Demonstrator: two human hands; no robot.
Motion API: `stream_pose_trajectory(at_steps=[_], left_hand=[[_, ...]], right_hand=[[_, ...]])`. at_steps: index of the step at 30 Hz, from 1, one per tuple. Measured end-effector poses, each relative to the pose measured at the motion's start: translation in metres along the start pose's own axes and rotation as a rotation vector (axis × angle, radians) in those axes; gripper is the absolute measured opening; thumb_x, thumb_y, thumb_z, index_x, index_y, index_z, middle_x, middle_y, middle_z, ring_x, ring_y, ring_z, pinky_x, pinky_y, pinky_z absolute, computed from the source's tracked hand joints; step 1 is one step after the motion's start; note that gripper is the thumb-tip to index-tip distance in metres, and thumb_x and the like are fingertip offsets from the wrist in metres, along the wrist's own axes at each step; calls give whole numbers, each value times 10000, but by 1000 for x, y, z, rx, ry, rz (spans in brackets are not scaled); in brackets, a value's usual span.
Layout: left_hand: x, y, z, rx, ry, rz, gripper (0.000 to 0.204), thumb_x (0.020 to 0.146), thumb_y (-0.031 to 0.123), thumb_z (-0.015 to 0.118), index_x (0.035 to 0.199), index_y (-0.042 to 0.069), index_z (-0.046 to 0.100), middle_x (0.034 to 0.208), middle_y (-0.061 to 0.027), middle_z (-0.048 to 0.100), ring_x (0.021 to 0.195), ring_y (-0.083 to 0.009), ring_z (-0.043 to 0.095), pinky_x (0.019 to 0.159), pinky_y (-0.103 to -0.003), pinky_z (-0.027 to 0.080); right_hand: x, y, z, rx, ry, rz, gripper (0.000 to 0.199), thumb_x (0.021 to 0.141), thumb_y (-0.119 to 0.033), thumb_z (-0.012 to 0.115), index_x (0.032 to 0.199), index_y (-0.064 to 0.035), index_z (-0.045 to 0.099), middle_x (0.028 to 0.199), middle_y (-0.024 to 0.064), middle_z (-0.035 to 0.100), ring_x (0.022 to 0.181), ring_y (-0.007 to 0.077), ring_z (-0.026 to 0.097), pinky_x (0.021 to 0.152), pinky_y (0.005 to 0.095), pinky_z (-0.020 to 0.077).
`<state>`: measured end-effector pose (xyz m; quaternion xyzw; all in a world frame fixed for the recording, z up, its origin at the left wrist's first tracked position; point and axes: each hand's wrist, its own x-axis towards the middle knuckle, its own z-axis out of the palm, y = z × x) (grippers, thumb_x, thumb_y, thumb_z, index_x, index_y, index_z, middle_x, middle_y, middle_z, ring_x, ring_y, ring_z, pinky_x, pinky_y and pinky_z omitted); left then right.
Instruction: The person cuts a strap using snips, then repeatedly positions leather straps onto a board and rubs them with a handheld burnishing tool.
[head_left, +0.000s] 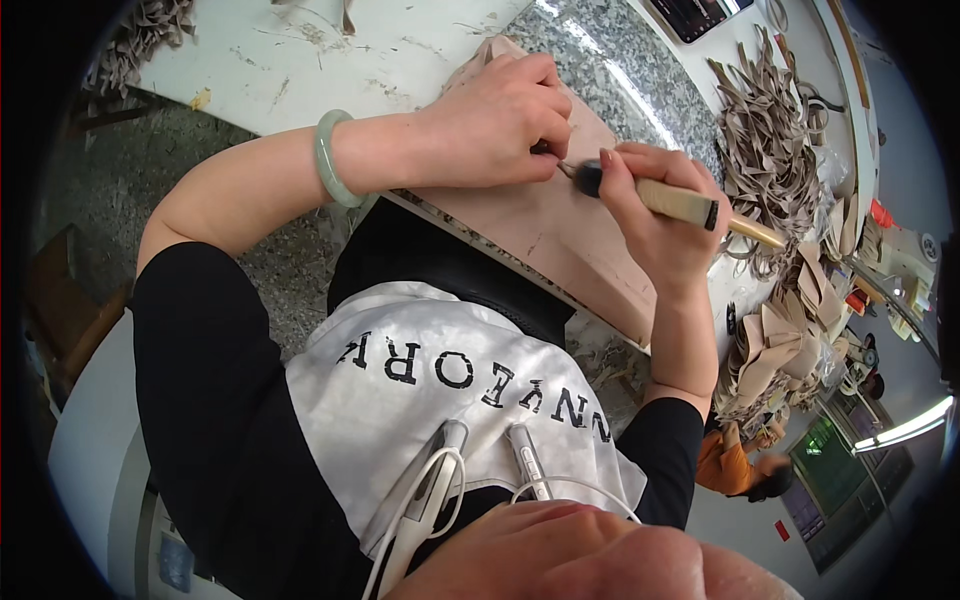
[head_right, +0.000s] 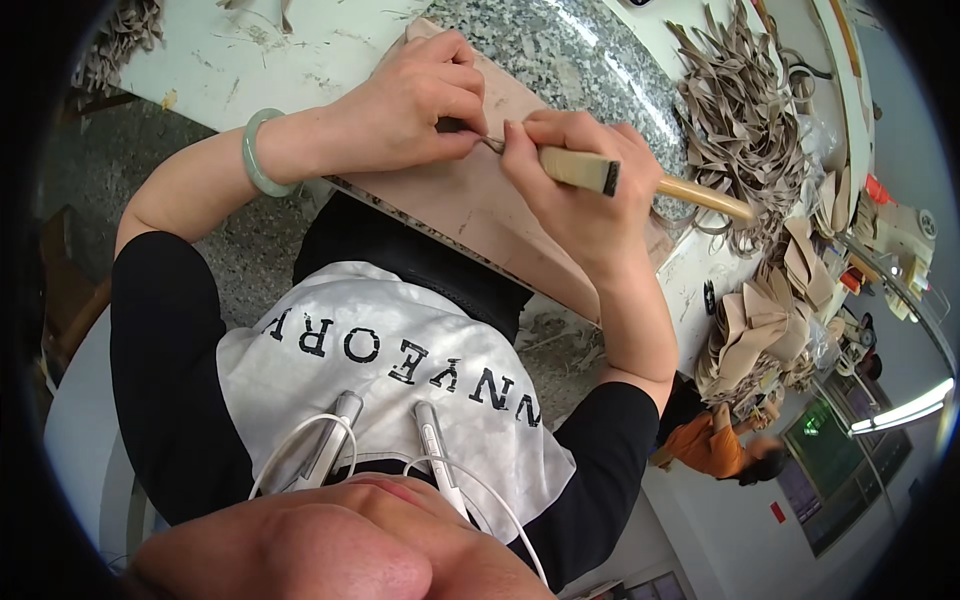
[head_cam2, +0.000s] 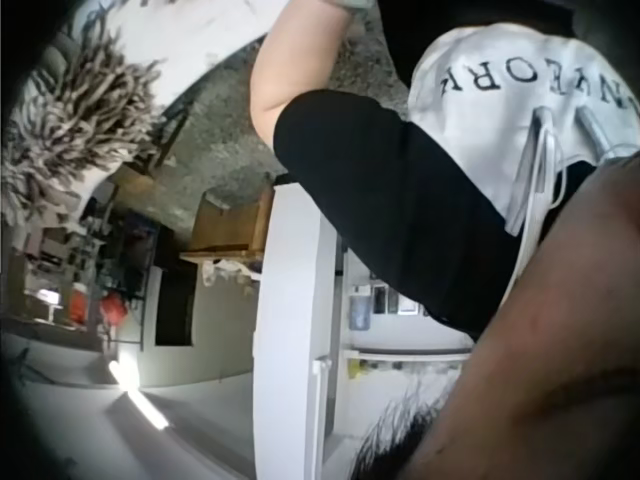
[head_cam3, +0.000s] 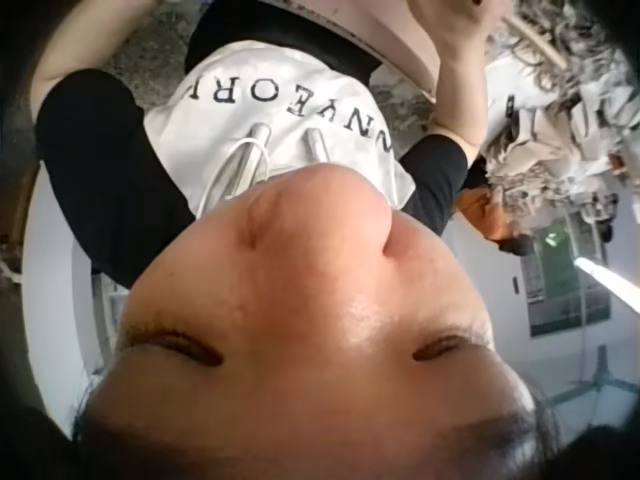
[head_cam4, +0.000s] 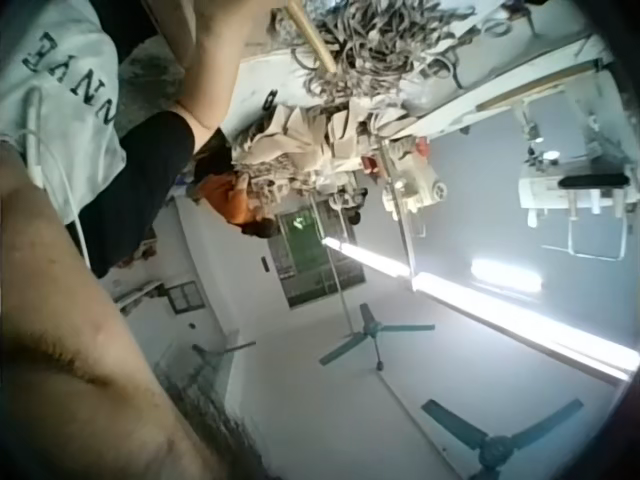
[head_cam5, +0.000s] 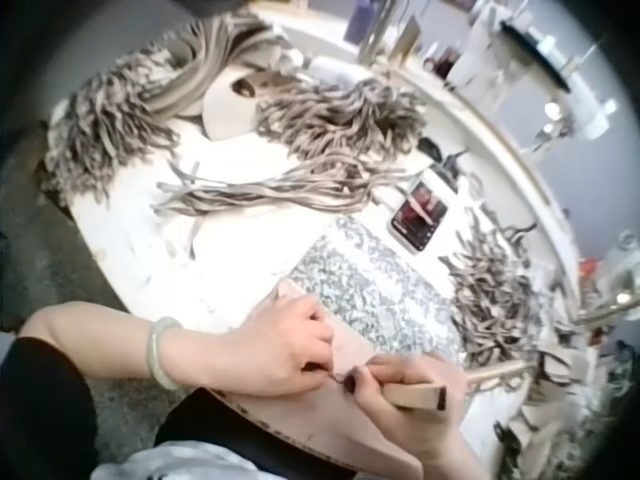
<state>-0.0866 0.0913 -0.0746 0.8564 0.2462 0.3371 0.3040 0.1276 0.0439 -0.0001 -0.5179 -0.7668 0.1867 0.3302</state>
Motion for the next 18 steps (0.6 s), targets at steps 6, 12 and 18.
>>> stream_pose_trajectory(at_steps=[6, 12, 18], left_hand=[[-1, 2, 2, 46, 10, -17, 76, 787, 143, 765, 789, 98, 704, 844, 23, 627, 1031, -239, 554, 889, -422, 451], [-1, 3, 0, 52, 12, -27, 70, 791, 140, 762, 793, 99, 705, 852, 21, 628, 1030, -241, 552, 908, -415, 446], [-3, 3, 1, 13, 9, -55, 57, 800, 119, 756, 809, 84, 712, 869, 18, 630, 1038, -237, 549, 917, -410, 453]], right_hand=[[-1, -3, 8, -59, 28, -89, 178, 769, -73, 856, 783, -118, 685, 739, -4, 743, 537, 144, 630, 561, 277, 396], [3, -19, -3, -113, 21, -152, 190, 768, -62, 856, 784, -123, 678, 751, -20, 743, 574, 133, 659, 575, 270, 400], [4, -14, -5, -115, 16, -149, 202, 747, -54, 862, 767, -120, 673, 754, -21, 743, 576, 138, 664, 582, 271, 411]])
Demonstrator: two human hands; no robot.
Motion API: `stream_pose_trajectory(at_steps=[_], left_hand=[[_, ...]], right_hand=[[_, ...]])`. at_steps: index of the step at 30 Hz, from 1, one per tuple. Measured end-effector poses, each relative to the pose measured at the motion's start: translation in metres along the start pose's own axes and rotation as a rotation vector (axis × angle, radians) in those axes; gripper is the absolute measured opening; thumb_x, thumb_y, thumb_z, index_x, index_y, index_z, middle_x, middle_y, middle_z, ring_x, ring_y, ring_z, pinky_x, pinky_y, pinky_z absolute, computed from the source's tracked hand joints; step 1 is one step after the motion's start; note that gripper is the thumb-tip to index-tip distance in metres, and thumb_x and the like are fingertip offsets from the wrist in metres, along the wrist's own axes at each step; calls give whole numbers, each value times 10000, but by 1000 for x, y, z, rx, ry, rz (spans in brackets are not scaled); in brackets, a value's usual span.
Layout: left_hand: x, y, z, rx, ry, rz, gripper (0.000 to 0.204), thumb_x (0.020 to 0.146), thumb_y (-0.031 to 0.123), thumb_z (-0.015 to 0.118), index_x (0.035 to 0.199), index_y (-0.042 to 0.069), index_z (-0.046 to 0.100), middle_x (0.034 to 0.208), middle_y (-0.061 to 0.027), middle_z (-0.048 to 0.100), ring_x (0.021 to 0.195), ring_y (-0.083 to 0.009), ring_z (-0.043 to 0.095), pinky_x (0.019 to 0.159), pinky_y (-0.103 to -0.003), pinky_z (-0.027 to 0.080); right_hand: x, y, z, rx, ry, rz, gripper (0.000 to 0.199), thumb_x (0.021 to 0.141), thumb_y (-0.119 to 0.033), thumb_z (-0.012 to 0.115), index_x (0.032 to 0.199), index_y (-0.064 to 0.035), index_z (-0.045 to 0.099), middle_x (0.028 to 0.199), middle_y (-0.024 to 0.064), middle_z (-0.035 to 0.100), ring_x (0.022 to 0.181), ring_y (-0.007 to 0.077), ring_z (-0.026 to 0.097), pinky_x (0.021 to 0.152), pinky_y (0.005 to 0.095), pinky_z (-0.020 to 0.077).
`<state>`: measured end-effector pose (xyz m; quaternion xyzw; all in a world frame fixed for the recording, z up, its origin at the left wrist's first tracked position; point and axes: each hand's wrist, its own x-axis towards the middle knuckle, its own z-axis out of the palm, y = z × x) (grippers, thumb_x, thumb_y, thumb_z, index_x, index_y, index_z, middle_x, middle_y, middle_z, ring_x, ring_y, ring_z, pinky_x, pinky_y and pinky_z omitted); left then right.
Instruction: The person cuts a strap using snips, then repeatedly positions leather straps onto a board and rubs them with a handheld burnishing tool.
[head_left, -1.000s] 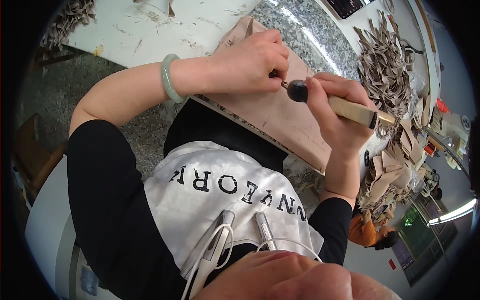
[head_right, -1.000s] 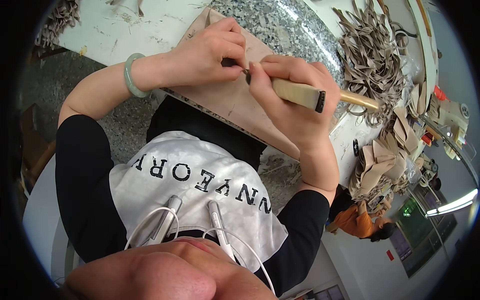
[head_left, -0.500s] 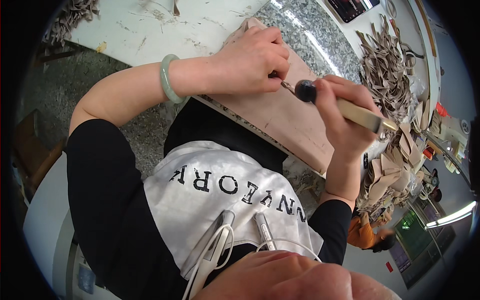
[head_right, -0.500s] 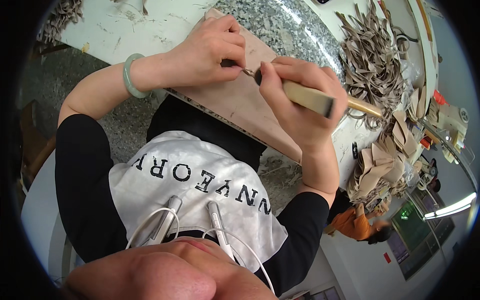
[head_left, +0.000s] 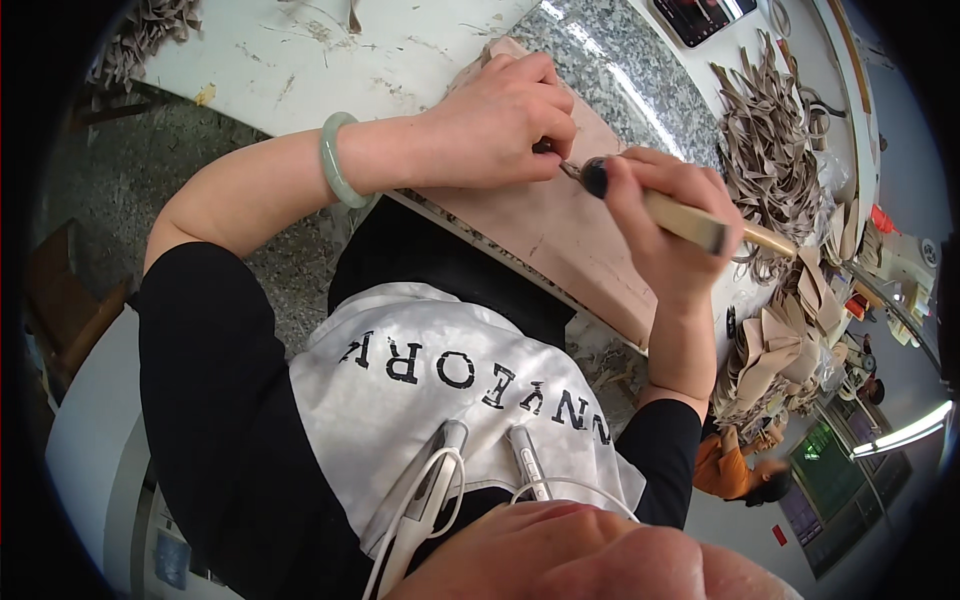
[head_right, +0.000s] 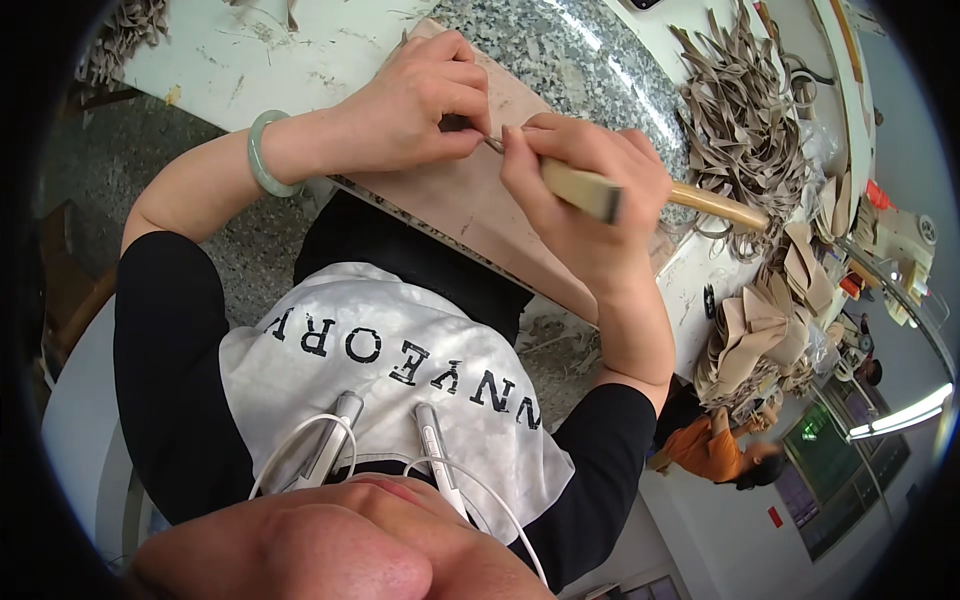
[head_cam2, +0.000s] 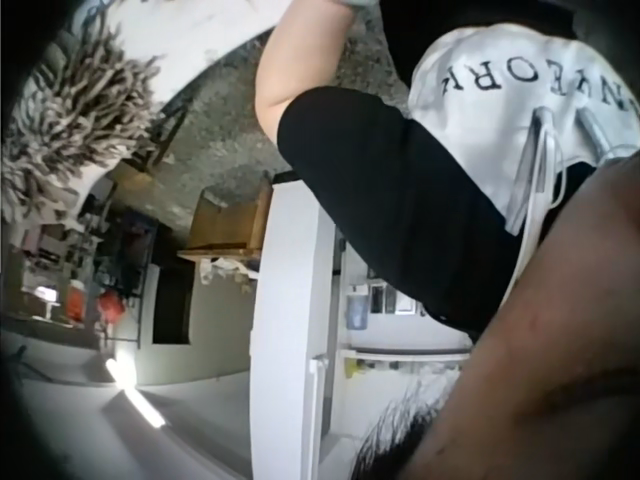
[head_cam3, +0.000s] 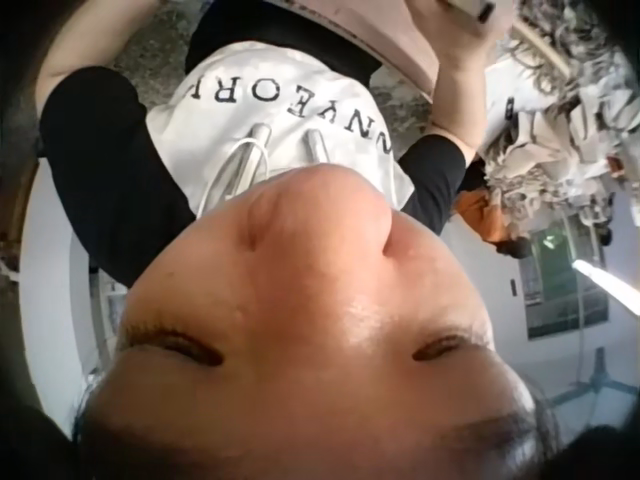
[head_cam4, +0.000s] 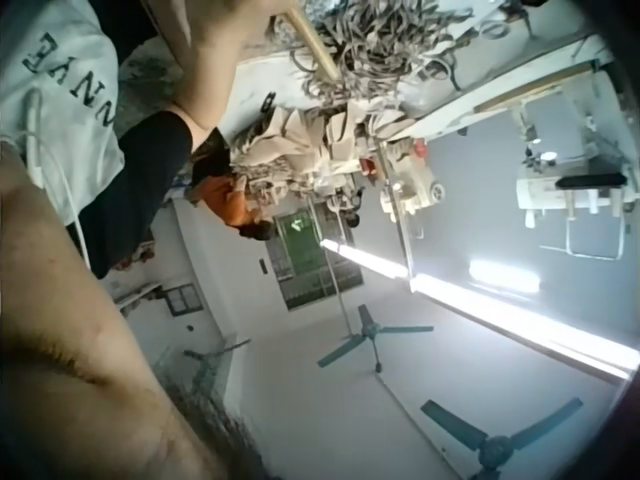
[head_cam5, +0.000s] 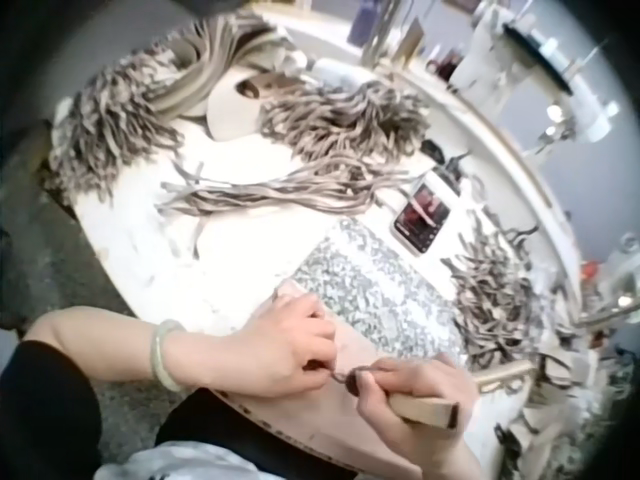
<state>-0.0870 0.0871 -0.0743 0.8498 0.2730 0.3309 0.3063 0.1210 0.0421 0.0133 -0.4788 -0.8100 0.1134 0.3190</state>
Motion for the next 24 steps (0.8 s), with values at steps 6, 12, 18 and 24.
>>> stream_pose_trajectory(at_steps=[6, 12, 18, 24], left_hand=[[-1, -4, -5, -94, -20, -64, 57, 795, 84, 763, 825, 53, 725, 868, -6, 631, 1053, -240, 541, 944, -388, 468], [-3, -3, -9, -127, -35, -94, 62, 800, 80, 758, 834, 38, 728, 868, -14, 627, 1048, -249, 530, 946, -381, 476], [-3, -1, -9, -23, -18, -52, 50, 826, 98, 741, 845, 52, 740, 883, -4, 632, 1084, -237, 526, 970, -394, 448], [-6, -2, -23, 102, -89, -93, 61, 855, 156, 735, 871, 100, 757, 889, 31, 637, 1075, -176, 542, 974, -412, 386]], right_hand=[[-5, 13, 12, 86, 39, 72, 187, 746, -69, 868, 776, -123, 691, 728, -25, 740, 525, 120, 628, 569, 267, 404], [-1, 9, 24, 174, 40, 78, 202, 743, -61, 869, 755, -115, 675, 737, -20, 742, 530, 138, 632, 567, 268, 414], [7, -1, 16, 38, 11, -41, 209, 749, -53, 862, 750, -124, 665, 734, -23, 740, 532, 147, 632, 569, 265, 419], [11, 1, 8, 74, -28, -5, 187, 763, -87, 861, 758, -133, 679, 732, -27, 740, 530, 147, 631, 561, 270, 400]])
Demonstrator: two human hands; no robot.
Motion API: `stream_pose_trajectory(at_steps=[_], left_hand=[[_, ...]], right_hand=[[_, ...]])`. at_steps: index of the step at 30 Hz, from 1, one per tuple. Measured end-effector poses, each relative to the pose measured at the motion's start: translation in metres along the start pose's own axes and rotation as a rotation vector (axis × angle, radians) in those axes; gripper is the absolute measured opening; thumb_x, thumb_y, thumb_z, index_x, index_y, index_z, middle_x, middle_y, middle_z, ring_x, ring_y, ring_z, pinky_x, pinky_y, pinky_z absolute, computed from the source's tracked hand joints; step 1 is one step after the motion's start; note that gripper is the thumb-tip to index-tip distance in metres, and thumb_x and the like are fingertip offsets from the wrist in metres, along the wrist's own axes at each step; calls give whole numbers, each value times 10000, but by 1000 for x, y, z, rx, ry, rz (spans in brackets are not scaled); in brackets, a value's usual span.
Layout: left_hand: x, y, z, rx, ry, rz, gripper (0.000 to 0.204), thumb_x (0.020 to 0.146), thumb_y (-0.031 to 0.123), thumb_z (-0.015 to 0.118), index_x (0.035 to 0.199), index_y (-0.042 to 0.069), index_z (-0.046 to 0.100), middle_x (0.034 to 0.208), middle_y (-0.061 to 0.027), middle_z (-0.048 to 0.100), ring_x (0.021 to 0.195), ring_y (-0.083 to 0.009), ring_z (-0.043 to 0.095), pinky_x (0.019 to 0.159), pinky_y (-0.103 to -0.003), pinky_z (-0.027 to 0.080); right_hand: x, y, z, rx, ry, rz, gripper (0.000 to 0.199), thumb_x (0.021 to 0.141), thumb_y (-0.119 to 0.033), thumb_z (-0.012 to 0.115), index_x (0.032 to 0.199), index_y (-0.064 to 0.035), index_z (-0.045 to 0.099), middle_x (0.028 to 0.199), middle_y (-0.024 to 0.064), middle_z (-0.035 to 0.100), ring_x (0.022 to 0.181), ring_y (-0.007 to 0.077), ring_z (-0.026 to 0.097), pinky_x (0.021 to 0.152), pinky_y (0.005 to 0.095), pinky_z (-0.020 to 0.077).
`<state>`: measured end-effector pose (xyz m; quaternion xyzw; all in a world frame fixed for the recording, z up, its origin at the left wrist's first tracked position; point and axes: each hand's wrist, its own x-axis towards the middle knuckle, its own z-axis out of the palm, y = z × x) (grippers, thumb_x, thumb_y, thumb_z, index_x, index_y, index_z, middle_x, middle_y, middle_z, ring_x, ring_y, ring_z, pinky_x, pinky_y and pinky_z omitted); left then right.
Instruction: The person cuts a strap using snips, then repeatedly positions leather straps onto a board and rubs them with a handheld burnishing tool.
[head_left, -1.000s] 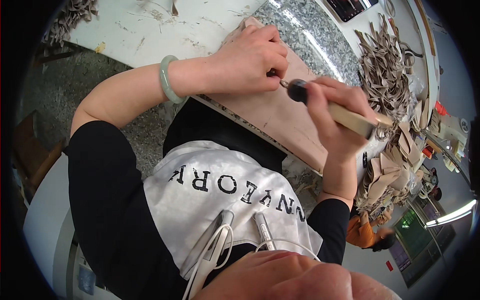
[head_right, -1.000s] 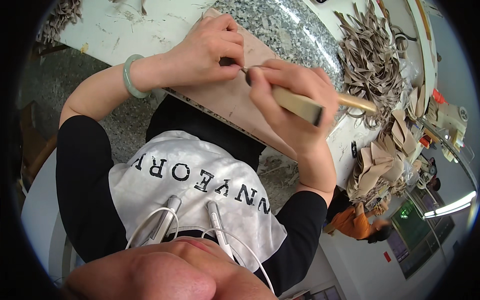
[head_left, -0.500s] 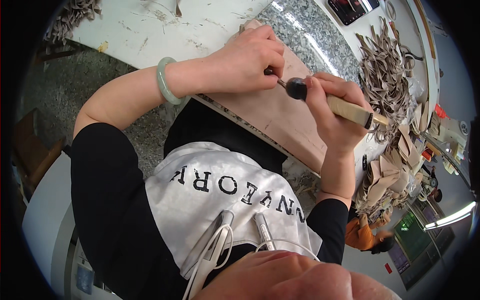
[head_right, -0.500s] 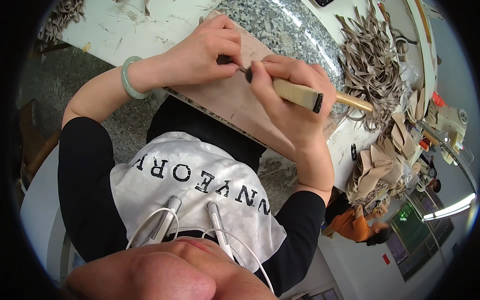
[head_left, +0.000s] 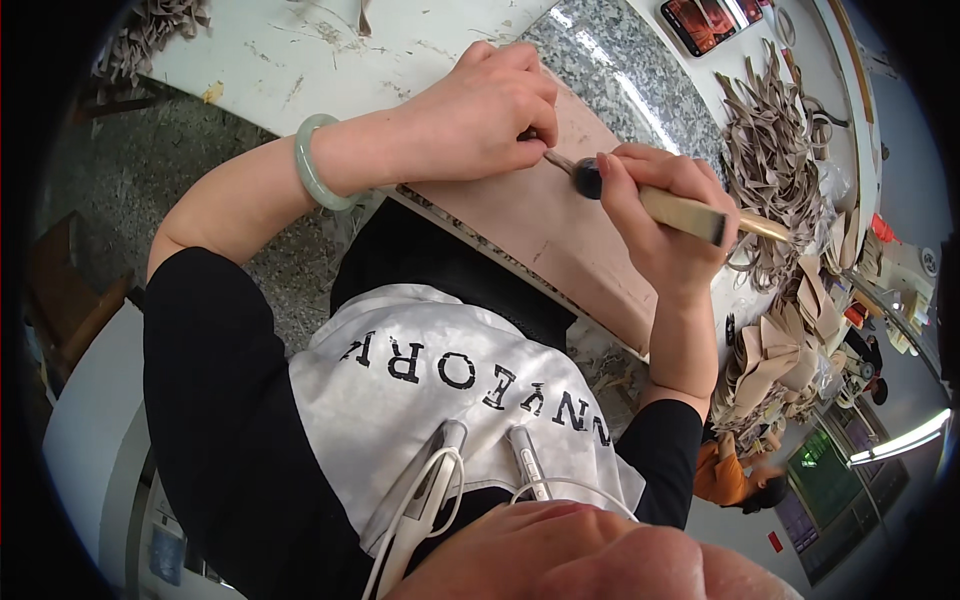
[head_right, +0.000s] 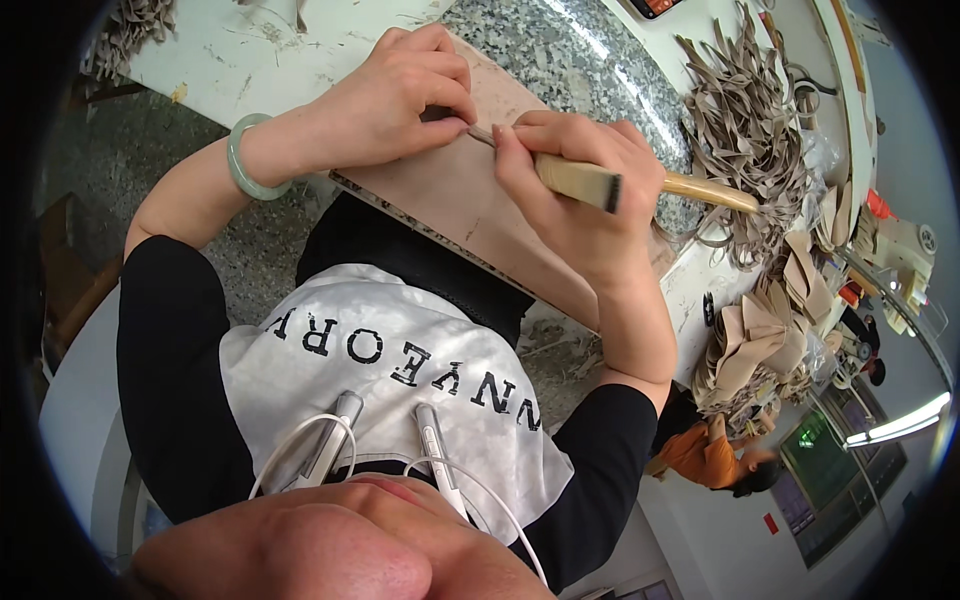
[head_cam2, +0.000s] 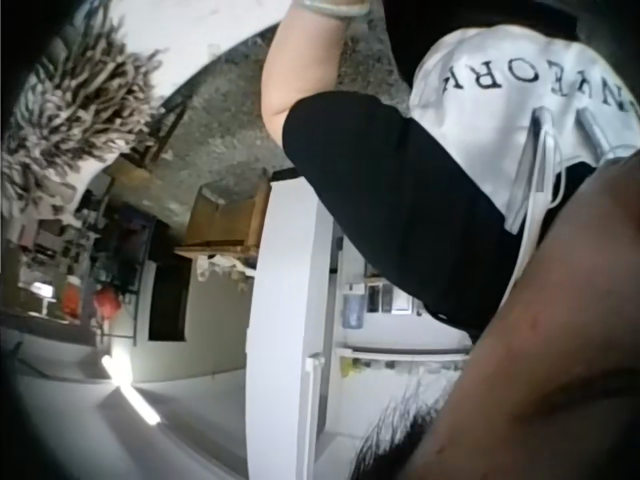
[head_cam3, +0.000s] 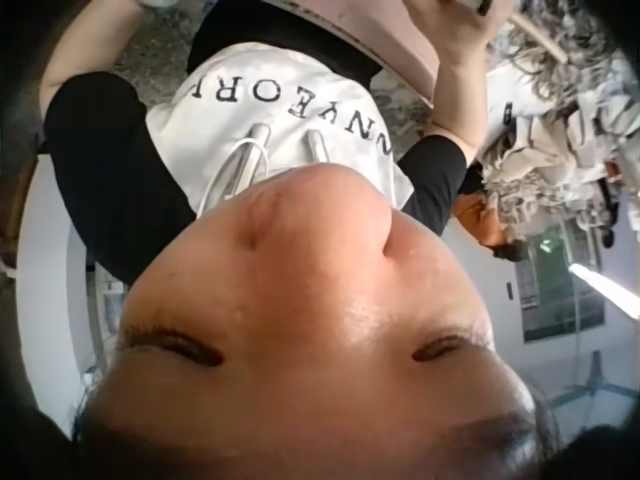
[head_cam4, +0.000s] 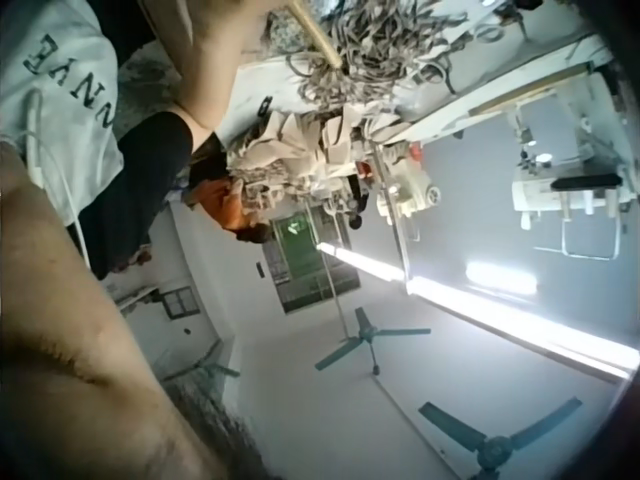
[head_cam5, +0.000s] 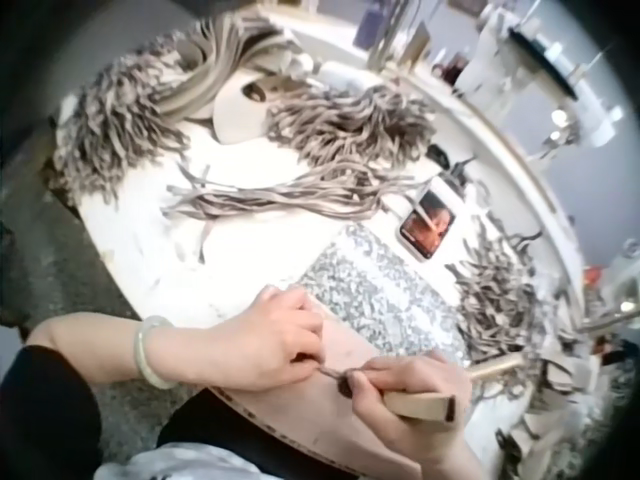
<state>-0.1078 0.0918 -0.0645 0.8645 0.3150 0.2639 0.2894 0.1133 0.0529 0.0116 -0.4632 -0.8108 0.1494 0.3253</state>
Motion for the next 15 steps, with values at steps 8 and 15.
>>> stream_pose_trajectory(at_steps=[8, 15], left_hand=[[-1, -6, -3, 69, 11, 137, 115, 843, 138, 759, 947, 101, 726, 883, -20, 637, 909, -245, 627, 814, -394, 489], [3, -52, -76, 486, 341, 141, 126, 905, 76, 702, 1027, 45, 707, 897, -106, 667, 798, -299, 670, 679, -368, 541]], right_hand=[[-16, 13, -5, 25, 86, 20, 161, 771, -84, 867, 782, -114, 709, 792, 24, 763, 571, 170, 662, 602, 304, 460], [-80, 26, -36, 273, 314, 326, 85, 848, 9, 798, 850, 3, 713, 878, 122, 772, 707, 136, 666, 696, 279, 516]])
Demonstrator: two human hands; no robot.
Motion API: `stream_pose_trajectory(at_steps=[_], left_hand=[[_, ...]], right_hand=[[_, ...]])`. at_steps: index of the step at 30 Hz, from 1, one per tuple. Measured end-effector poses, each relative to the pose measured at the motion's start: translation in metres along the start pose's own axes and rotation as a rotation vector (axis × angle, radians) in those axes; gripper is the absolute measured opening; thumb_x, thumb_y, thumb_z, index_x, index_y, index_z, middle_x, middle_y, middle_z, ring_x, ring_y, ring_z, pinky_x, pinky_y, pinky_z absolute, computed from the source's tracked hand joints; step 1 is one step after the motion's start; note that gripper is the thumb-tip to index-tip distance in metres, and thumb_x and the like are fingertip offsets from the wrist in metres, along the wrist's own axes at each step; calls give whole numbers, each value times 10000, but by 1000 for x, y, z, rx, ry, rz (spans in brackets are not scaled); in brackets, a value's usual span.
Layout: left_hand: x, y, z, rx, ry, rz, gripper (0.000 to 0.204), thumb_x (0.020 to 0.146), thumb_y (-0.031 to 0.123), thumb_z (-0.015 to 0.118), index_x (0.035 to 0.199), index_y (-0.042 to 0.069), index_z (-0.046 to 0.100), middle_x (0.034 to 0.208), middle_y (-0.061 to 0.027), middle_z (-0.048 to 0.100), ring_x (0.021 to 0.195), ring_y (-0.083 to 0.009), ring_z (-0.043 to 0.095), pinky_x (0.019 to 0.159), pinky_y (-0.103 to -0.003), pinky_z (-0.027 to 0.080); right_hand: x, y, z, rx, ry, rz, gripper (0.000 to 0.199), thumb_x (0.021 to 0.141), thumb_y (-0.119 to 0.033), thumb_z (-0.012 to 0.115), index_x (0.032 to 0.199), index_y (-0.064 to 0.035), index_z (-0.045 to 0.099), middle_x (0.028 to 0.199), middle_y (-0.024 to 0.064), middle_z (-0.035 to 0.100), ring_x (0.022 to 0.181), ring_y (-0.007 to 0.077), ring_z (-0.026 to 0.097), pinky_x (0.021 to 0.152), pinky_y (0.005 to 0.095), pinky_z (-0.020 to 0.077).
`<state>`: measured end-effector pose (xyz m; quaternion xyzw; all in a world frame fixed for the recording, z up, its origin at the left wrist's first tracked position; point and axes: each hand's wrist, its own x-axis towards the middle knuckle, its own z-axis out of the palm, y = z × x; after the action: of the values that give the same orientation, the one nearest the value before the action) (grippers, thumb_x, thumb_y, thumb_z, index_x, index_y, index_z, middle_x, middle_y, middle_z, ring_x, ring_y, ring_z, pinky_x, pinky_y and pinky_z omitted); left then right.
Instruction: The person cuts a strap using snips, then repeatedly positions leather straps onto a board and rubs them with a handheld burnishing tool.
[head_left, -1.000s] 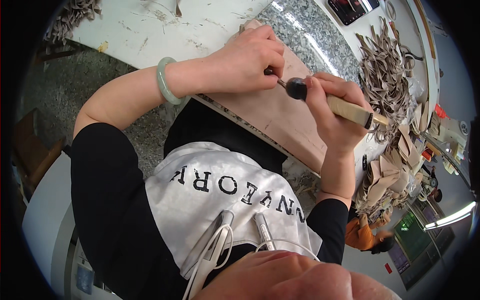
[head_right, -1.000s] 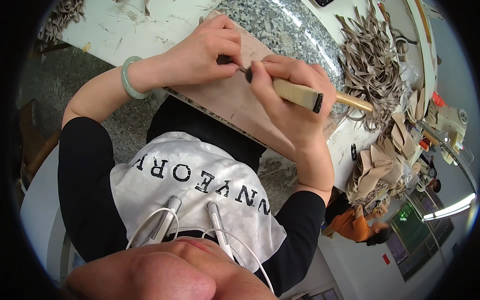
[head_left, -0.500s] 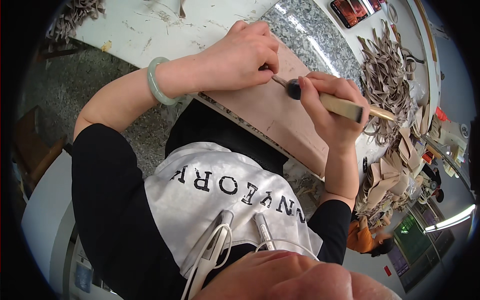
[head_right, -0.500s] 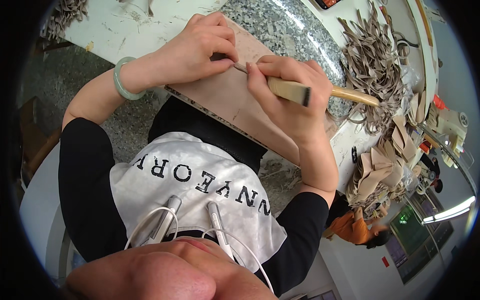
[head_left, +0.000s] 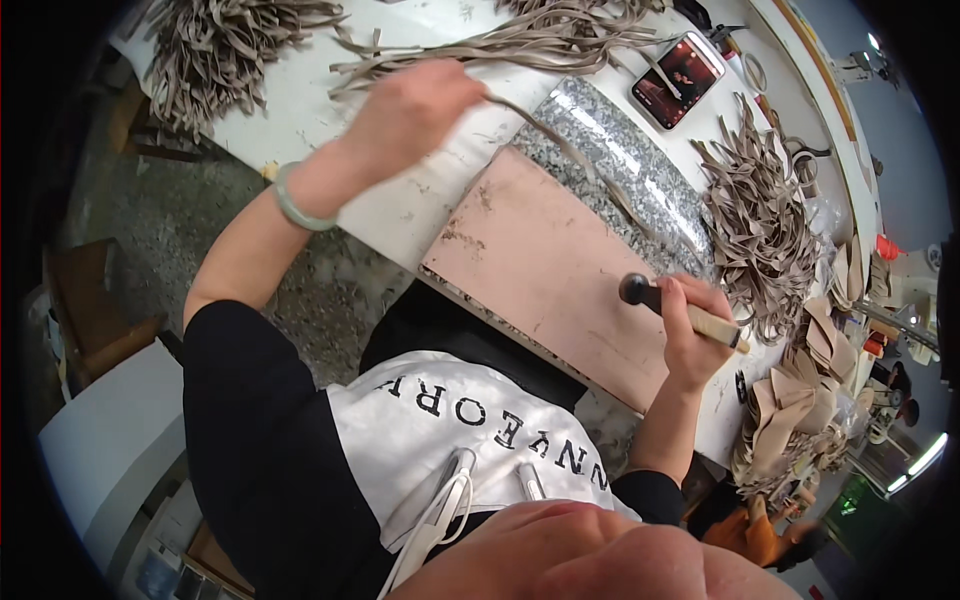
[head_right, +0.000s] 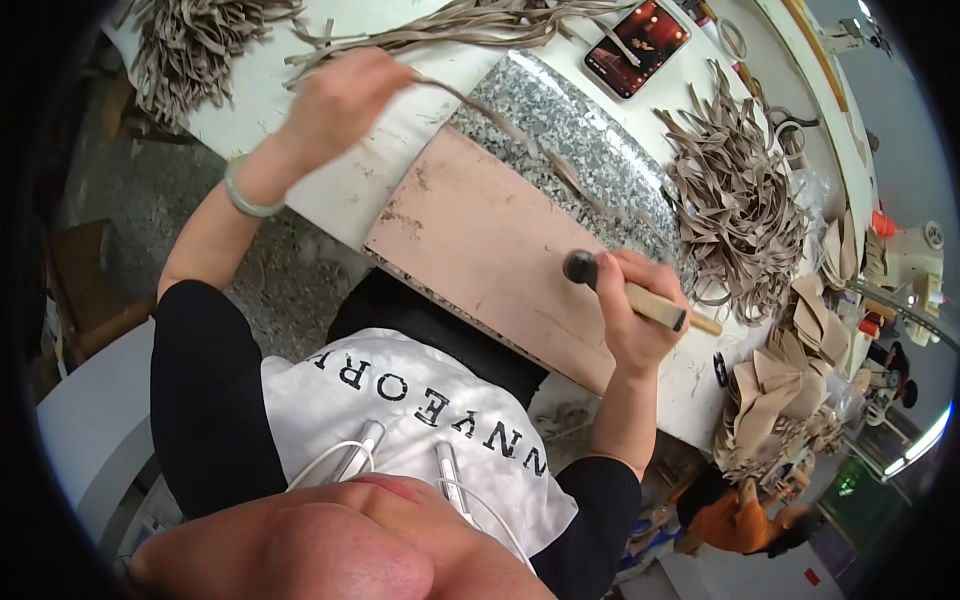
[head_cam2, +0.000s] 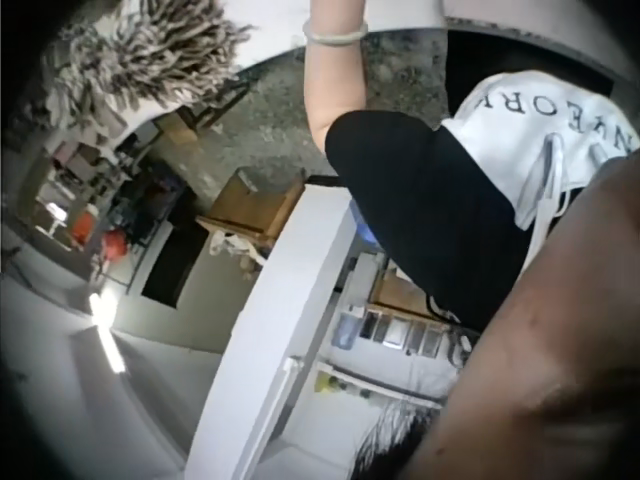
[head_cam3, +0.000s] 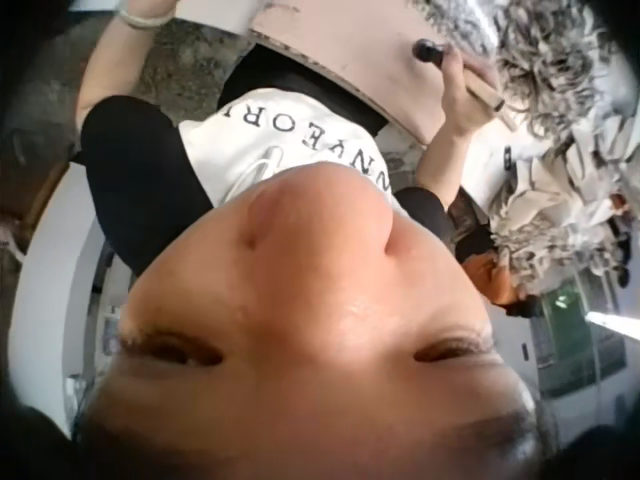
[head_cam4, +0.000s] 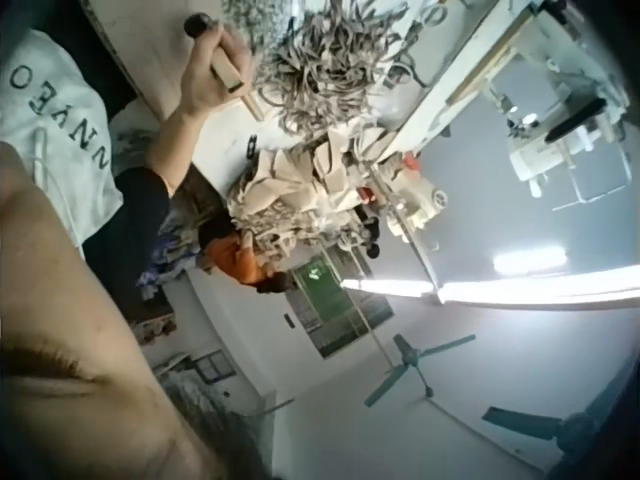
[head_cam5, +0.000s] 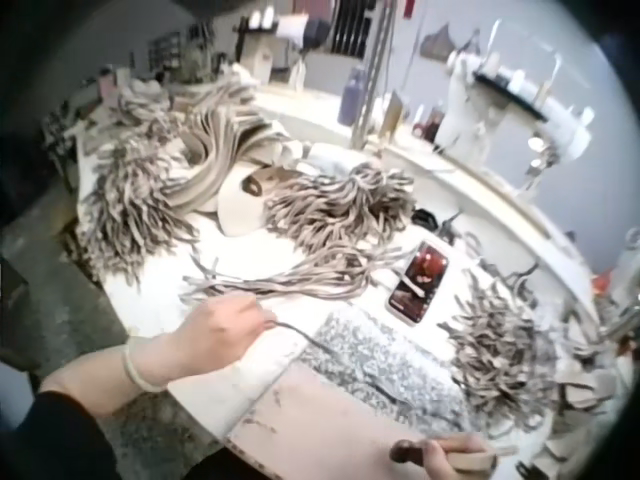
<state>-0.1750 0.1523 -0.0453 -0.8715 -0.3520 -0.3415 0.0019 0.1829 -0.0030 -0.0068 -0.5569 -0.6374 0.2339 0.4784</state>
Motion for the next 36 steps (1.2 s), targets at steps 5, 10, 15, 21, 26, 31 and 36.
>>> stream_pose_trajectory(at_steps=[5, 10, 15, 21, 26, 31, 36], left_hand=[[-15, -47, -39, 265, -141, -287, 194, 955, 200, 707, 1067, 43, 725, 957, -99, 679, 869, -295, 672, 757, -396, 545], [12, -22, -13, 190, -98, -242, 288, 940, 268, 744, 1119, 42, 735, 1062, -111, 679, 992, -305, 654, 854, -418, 533], [96, 54, 54, -266, -151, -3, 283, 925, 176, 766, 1161, 26, 725, 1149, -134, 671, 1079, -309, 639, 932, -398, 512], [200, 156, 187, -524, -248, 349, 196, 956, 133, 681, 1132, 82, 749, 1132, -85, 706, 1082, -304, 588, 971, -411, 495], [236, 208, 240, -516, -470, 152, 277, 948, 259, 674, 1148, 82, 746, 1146, -121, 741, 1092, -346, 655, 973, -420, 515], [238, 220, 248, -475, -632, -38, 414, 888, 304, 744, 1242, 96, 692, 1126, -136, 753, 1062, -317, 710, 930, -407, 548], [235, 234, 240, -426, -594, -204, 348, 813, 263, 718, 1119, 98, 741, 1045, -124, 763, 1005, -319, 719, 878, -423, 563]], right_hand=[[-38, 21, -32, 59, 169, 166, 54, 886, 34, 758, 890, 38, 704, 909, 147, 759, 788, 153, 691, 755, 280, 547], [-63, 26, -39, 41, 310, 204, 59, 861, 20, 784, 873, 21, 726, 904, 129, 762, 772, 142, 684, 716, 270, 536], [-67, 28, -30, 105, 446, 259, 67, 827, 9, 804, 827, -5, 739, 876, 102, 772, 725, 137, 675, 660, 274, 515], [-73, 29, -25, 21, 474, 162, 117, 770, -8, 829, 771, -47, 720, 810, 76, 774, 681, 193, 714, 657, 305, 497], [-70, 29, -28, -128, 392, -7, 102, 810, 38, 798, 836, -5, 709, 832, 123, 768, 701, 169, 688, 671, 284, 528], [-67, 26, -27, -179, 448, -11, 149, 770, -48, 838, 800, -91, 699, 820, 34, 777, 675, 184, 716, 676, 305, 486], [-71, 27, -28, -155, 431, 22, 105, 792, 13, 818, 805, -29, 723, 827, 99, 777, 686, 153, 665, 657, 288, 509]])
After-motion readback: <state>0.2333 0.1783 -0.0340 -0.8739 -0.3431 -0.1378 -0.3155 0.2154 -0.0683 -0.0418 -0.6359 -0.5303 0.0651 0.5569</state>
